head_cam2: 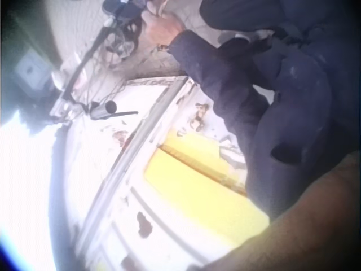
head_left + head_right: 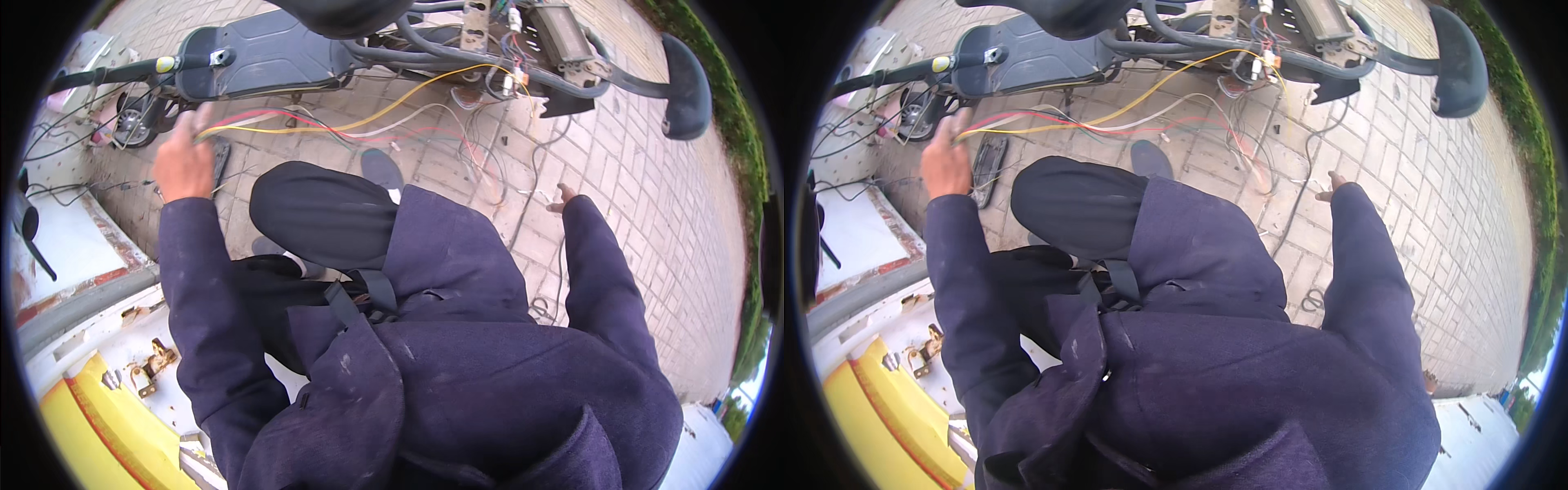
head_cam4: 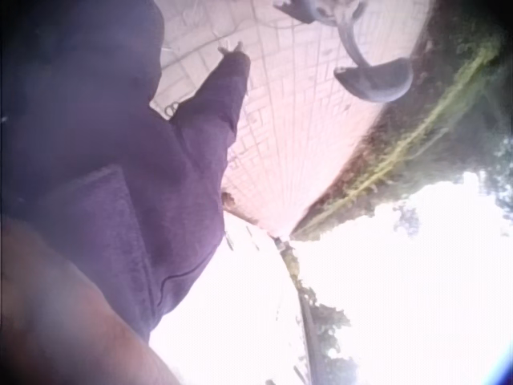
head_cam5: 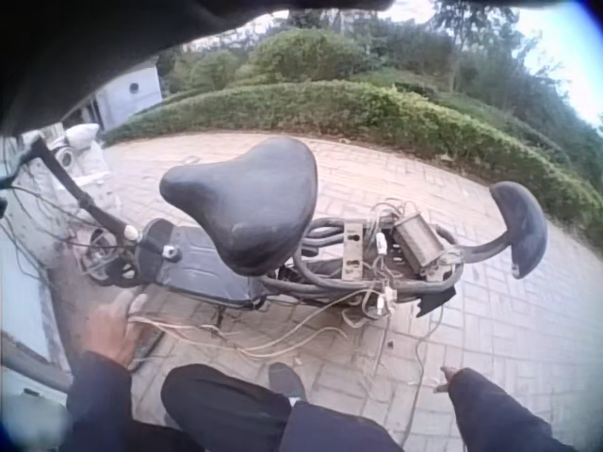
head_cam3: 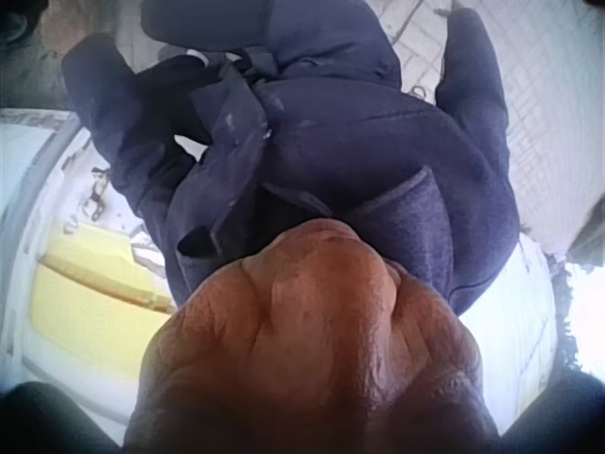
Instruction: The person uses a screwdriver to open a small black electrical component and then strips and twists multiple colored wires by hand. They connect the wires to the component and the scooter's wiring harness, working on the scooter's electrical system.
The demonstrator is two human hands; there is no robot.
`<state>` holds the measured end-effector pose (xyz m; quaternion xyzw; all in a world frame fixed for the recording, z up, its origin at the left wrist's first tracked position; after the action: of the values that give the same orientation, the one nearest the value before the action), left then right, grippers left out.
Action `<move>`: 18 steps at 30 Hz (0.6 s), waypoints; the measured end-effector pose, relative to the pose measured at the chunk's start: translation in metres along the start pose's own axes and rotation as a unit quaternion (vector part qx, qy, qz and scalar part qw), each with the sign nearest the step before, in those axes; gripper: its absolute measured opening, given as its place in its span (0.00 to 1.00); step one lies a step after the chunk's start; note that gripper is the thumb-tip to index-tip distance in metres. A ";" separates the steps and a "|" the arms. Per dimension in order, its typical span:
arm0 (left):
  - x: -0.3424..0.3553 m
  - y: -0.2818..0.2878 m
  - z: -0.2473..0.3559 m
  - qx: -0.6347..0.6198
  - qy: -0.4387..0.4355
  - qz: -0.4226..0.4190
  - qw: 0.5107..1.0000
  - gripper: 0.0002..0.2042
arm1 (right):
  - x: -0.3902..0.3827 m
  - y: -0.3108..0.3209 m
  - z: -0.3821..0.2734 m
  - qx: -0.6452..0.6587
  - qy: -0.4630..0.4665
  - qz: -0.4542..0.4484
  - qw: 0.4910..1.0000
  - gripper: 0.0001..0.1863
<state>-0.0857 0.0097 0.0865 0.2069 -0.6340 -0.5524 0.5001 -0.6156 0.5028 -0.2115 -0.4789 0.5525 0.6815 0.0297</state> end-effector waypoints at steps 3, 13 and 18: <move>-0.011 -0.015 0.009 0.070 -0.126 -0.023 0.989 0.10 | 0.000 0.011 -0.031 0.039 0.061 0.077 0.994 0.37; -0.032 -0.002 0.015 -0.338 0.047 0.120 0.932 0.23 | -0.091 0.147 -0.237 0.489 0.269 0.228 0.798 0.37; -0.038 0.014 0.011 -0.286 0.047 0.095 0.952 0.21 | -0.103 0.135 -0.262 0.609 0.271 0.259 0.698 0.22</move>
<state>-0.0752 0.0503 0.0854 0.0199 -0.4422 -0.6499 0.6178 -0.4746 0.2955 -0.0249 -0.3580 0.9334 0.0172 -0.0143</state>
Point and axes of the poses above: each hand's wrist, its own x-axis towards the middle knuckle, its own y-axis out of the back of the hand, z = x × y, the point moved 1 cm from there along x, towards the middle knuckle, and after that the axes turned 5 degrees about y, right-handed, at the moved point
